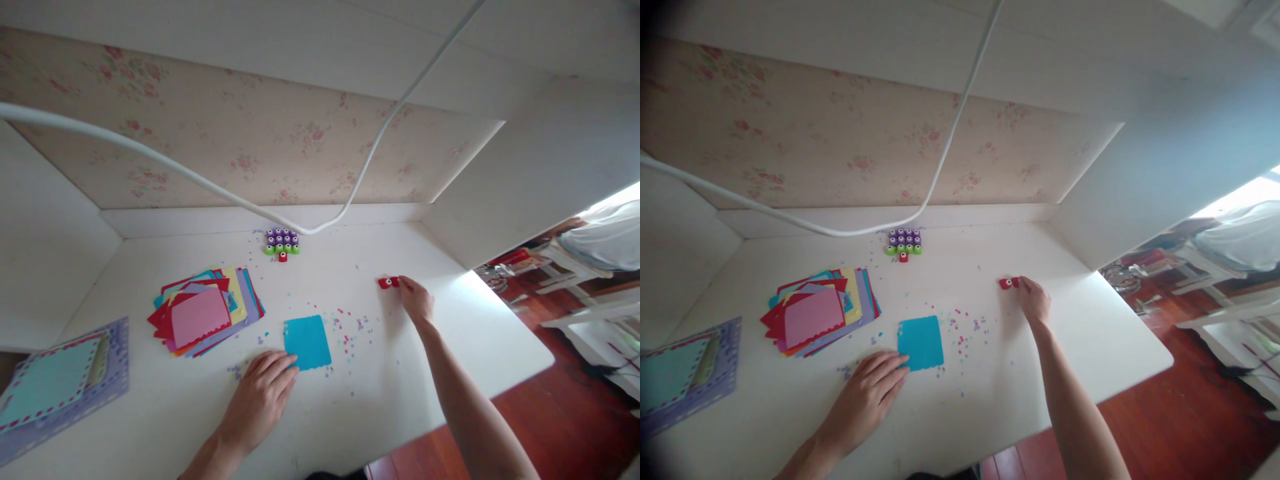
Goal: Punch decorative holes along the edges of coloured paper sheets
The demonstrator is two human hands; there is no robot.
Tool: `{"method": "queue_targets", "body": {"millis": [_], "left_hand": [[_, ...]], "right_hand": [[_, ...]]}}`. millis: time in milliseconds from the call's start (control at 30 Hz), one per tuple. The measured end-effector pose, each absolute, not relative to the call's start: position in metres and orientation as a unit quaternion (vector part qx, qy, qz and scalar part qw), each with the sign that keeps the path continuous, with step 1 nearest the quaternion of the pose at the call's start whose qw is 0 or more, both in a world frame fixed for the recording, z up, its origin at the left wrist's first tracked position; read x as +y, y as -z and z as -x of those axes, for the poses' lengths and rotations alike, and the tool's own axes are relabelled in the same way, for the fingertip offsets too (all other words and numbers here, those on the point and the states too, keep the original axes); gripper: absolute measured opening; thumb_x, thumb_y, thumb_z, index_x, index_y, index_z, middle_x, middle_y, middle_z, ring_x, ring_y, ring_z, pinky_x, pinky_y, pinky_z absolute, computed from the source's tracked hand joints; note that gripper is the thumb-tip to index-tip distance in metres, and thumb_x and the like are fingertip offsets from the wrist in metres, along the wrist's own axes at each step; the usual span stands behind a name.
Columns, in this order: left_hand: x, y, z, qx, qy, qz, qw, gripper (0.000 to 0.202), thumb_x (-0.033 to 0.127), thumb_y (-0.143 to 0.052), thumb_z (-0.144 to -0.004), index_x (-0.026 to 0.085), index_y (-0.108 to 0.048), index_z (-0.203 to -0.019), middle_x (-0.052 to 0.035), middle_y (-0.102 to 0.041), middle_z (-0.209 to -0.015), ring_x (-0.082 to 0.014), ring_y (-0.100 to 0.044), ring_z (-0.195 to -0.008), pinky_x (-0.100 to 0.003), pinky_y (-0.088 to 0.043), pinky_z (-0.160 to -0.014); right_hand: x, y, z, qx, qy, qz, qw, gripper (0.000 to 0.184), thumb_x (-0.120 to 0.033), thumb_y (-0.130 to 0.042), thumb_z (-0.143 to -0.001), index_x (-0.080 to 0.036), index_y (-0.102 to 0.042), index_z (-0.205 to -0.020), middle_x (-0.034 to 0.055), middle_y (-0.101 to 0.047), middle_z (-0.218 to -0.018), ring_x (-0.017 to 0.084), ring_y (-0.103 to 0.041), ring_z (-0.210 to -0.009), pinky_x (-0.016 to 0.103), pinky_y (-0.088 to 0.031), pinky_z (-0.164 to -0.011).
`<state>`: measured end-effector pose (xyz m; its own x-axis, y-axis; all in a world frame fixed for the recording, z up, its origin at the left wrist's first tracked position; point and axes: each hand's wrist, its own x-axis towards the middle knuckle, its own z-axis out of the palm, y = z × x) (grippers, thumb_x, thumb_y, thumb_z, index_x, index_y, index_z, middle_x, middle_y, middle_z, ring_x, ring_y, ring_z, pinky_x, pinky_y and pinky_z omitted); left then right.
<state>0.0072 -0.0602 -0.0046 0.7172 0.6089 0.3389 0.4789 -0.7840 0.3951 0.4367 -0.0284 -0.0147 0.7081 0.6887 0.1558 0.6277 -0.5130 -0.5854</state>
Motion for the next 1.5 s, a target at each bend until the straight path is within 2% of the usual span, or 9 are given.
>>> {"method": "queue_targets", "body": {"millis": [500, 733, 833, 933, 1033, 1167, 1267, 1367, 1500], "left_hand": [[-0.061, 0.003, -0.009, 0.299, -0.232, -0.913, 0.152, 0.023, 0.016, -0.052, -0.090, 0.024, -0.066, -0.107, -0.0017, -0.067, -0.116, -0.0212, -0.059, -0.108, -0.043, -0.050, -0.094], [-0.042, -0.007, -0.019, 0.307, -0.243, -0.907, 0.156, 0.022, 0.022, -0.051, -0.092, 0.026, -0.067, -0.107, -0.0030, -0.067, -0.115, -0.0189, -0.063, -0.100, -0.038, -0.052, -0.088], [0.005, -0.018, -0.027, 0.367, -0.267, -0.879, 0.149, 0.022, 0.023, -0.047, -0.094, 0.023, -0.066, -0.107, -0.0038, -0.068, -0.107, -0.0167, -0.063, -0.099, -0.033, -0.051, -0.090], [0.064, -0.027, -0.039, 0.437, -0.218, -0.868, 0.091, 0.025, 0.023, -0.046, -0.093, 0.021, -0.062, -0.113, -0.0055, -0.063, -0.116, -0.0182, -0.060, -0.106, -0.032, -0.048, -0.095], [0.111, -0.026, -0.053, 0.451, -0.200, -0.867, 0.070, 0.035, 0.019, -0.047, -0.092, 0.019, -0.054, -0.126, -0.0095, -0.056, -0.128, -0.0232, -0.053, -0.115, -0.036, -0.045, -0.098], [0.140, -0.015, -0.065, 0.450, -0.177, -0.873, 0.062, 0.032, 0.015, -0.049, -0.089, 0.015, -0.057, -0.120, -0.0132, -0.055, -0.126, -0.0262, -0.052, -0.112, -0.038, -0.044, -0.093], [0.143, -0.008, -0.068, 0.446, -0.170, -0.876, 0.068, 0.027, 0.015, -0.044, -0.091, 0.012, -0.058, -0.114, -0.0148, -0.058, -0.117, -0.0247, -0.054, -0.107, -0.037, -0.044, -0.091], [0.139, -0.003, -0.066, 0.439, -0.170, -0.878, 0.086, 0.024, 0.016, -0.041, -0.093, 0.012, -0.059, -0.109, -0.0133, -0.059, -0.111, -0.0216, -0.055, -0.102, -0.034, -0.043, -0.090], [0.126, -0.001, -0.054, 0.423, -0.180, -0.881, 0.115, 0.023, 0.013, -0.044, -0.092, 0.015, -0.060, -0.108, -0.0107, -0.060, -0.107, -0.0211, -0.057, -0.101, -0.035, -0.044, -0.091]], "right_hand": [[-0.030, 0.019, -0.437, -0.412, -0.062, 0.836, 0.356, 0.047, -0.049, -0.052, -0.084, -0.022, -0.061, -0.122, 0.0094, -0.071, -0.110, 0.024, -0.067, -0.097, 0.038, -0.050, -0.086], [-0.051, -0.014, -0.368, -0.405, -0.042, 0.815, 0.413, 0.042, -0.052, -0.048, -0.087, -0.022, -0.065, -0.112, 0.0077, -0.072, -0.097, 0.020, -0.066, -0.076, 0.032, -0.052, -0.070], [-0.067, -0.018, -0.316, -0.477, -0.126, 0.788, 0.369, 0.043, -0.054, -0.047, -0.088, -0.021, -0.067, -0.107, 0.0090, -0.070, -0.101, 0.020, -0.064, -0.077, 0.032, -0.052, -0.067], [-0.081, -0.015, -0.265, -0.554, -0.163, 0.769, 0.272, 0.045, -0.054, -0.048, -0.087, -0.023, -0.066, -0.114, 0.0099, -0.064, -0.117, 0.026, -0.058, -0.104, 0.038, -0.049, -0.085], [-0.088, -0.010, -0.232, -0.592, -0.145, 0.770, 0.190, 0.049, -0.052, -0.060, -0.081, -0.025, -0.062, -0.122, 0.0096, -0.057, -0.129, 0.032, -0.049, -0.117, 0.047, -0.041, -0.095], [-0.090, -0.006, -0.222, -0.593, -0.160, 0.768, 0.183, 0.047, -0.040, -0.068, -0.076, -0.029, -0.061, -0.121, 0.0075, -0.054, -0.135, 0.034, -0.046, -0.120, 0.048, -0.037, -0.097], [-0.089, -0.003, -0.229, -0.578, -0.196, 0.759, 0.226, 0.035, -0.029, -0.068, -0.074, -0.027, -0.064, -0.109, 0.0076, -0.058, -0.128, 0.032, -0.049, -0.116, 0.045, -0.038, -0.095], [-0.088, 0.000, -0.236, -0.547, -0.243, 0.755, 0.267, 0.027, -0.023, -0.065, -0.073, -0.026, -0.061, -0.099, 0.0063, -0.067, -0.104, 0.028, -0.058, -0.099, 0.040, -0.042, -0.085], [-0.087, 0.006, -0.242, -0.475, -0.327, 0.741, 0.343, 0.024, -0.033, -0.061, -0.078, -0.023, -0.059, -0.099, 0.0010, -0.064, -0.076, 0.019, -0.057, -0.068, 0.031, -0.043, -0.063]]}}
